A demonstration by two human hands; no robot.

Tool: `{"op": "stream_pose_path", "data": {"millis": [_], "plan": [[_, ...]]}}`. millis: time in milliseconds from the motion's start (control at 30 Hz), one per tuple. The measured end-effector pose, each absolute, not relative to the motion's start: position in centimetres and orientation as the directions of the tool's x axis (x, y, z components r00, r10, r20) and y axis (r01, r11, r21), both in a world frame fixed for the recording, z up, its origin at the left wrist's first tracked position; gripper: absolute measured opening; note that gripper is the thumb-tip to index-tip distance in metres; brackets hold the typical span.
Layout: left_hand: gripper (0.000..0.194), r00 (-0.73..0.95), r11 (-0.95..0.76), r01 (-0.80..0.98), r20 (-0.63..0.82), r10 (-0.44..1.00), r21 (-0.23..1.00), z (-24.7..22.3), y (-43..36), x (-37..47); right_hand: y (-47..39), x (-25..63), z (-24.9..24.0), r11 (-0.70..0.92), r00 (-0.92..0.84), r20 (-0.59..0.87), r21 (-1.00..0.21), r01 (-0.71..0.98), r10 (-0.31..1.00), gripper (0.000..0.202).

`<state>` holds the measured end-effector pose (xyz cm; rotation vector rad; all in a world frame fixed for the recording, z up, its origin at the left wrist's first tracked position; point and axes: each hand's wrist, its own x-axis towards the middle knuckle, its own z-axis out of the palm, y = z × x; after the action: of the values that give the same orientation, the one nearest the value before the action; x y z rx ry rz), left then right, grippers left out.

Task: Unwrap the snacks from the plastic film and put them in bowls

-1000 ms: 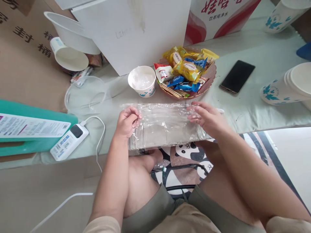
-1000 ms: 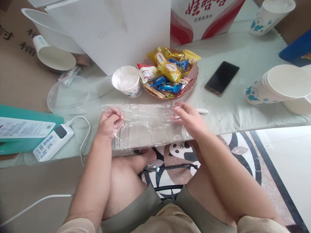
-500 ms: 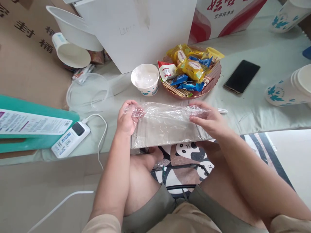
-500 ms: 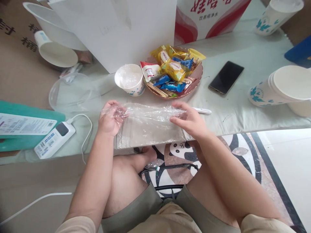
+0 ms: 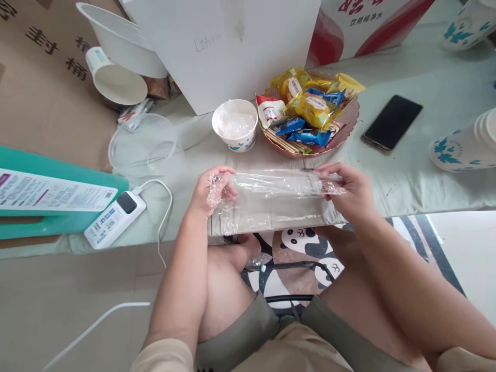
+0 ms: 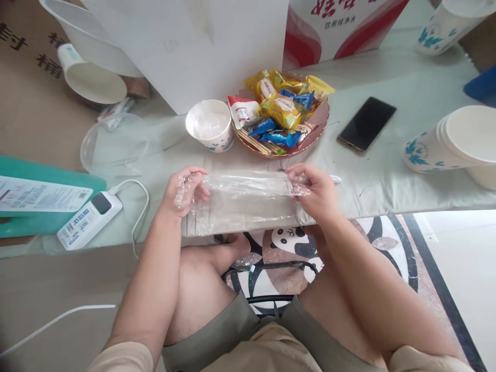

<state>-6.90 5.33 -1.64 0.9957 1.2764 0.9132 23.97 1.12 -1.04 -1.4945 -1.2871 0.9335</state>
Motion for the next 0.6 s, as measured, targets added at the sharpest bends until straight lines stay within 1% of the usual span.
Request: {"op": "stream_pose_path", "data": {"millis": [33, 100, 167, 200, 233, 267, 333, 400, 433, 467, 533, 600], "plan": [[0.039, 0.092, 0.312, -0.017, -0.31, 0.946, 0.95, -1.5, 5.3, -7.0, 1.1, 24.1, -1.1, -0.014, 0.168, 0.027, -0.97, 0.242, 0.985, 0.013], [0.038, 0.097, 0.306, -0.092, -0.297, 0.95, 0.948, -1.1, 5.3, -7.2, 1.1, 24.4, -1.2, 0.021, 0.198, 0.035, -0.997, 0.074, 0.98, 0.015], [0.031, 0.091, 0.312, -0.182, -0.3, 0.95, 0.932, -0.8, 5.3, -7.4, 0.9, 24.8, -1.2, -0.003, 0.205, -0.019, -0.997, -0.081, 0.979, 0.024], [0.027, 0.093, 0.323, -0.215, -0.31, 0.946, 0.922, -0.7, 5.3, -7.5, 0.8, 25.1, -1.2, -0.045, 0.168, -0.062, -0.994, -0.103, 0.984, 0.031], [0.024, 0.104, 0.339, -0.234, -0.323, 0.941, 0.911, -0.7, 5.3, -7.6, 0.7, 25.3, -1.2, -0.088, 0.115, -0.097, -0.993, -0.082, 0.989, 0.033], [0.024, 0.122, 0.356, -0.239, -0.335, 0.934, 0.904, -0.7, 5.4, -7.6, 0.6, 25.5, -1.2, -0.111, 0.065, -0.113, -0.993, -0.034, 0.991, 0.03], [0.024, 0.156, 0.378, -0.211, -0.351, 0.923, 0.901, -0.9, 5.4, -7.7, 0.5, 25.9, -1.3, -0.069, 0.025, -0.068, -0.996, 0.048, 0.997, 0.017], [0.02, 0.163, 0.377, -0.155, -0.353, 0.921, 0.913, -1.1, 5.5, -7.7, 0.5, 26.1, -1.5, 0.014, 0.1, 0.019, -0.998, 0.055, 0.995, 0.019], [0.018, 0.164, 0.373, -0.127, -0.352, 0.922, 0.919, -1.3, 5.6, -7.7, 0.6, 26.2, -1.5, 0.024, 0.152, 0.031, -0.999, 0.045, 0.988, 0.019], [0.015, 0.167, 0.373, -0.103, -0.353, 0.921, 0.922, -1.4, 5.6, -7.6, 0.6, 26.1, -1.6, 0.003, 0.191, 0.011, -0.999, 0.038, 0.982, 0.019], [0.01, 0.168, 0.381, -0.074, -0.365, 0.916, 0.922, -1.6, 5.6, -7.7, 0.7, 26.0, -1.5, -0.087, 0.234, -0.081, -0.996, 0.013, 0.969, 0.016], [0.008, 0.17, 0.406, -0.061, -0.392, 0.904, 0.912, -1.6, 5.5, -7.8, 0.8, 25.8, -1.3, -0.18, 0.234, -0.191, -0.981, -0.069, 0.953, 0.014]]}}
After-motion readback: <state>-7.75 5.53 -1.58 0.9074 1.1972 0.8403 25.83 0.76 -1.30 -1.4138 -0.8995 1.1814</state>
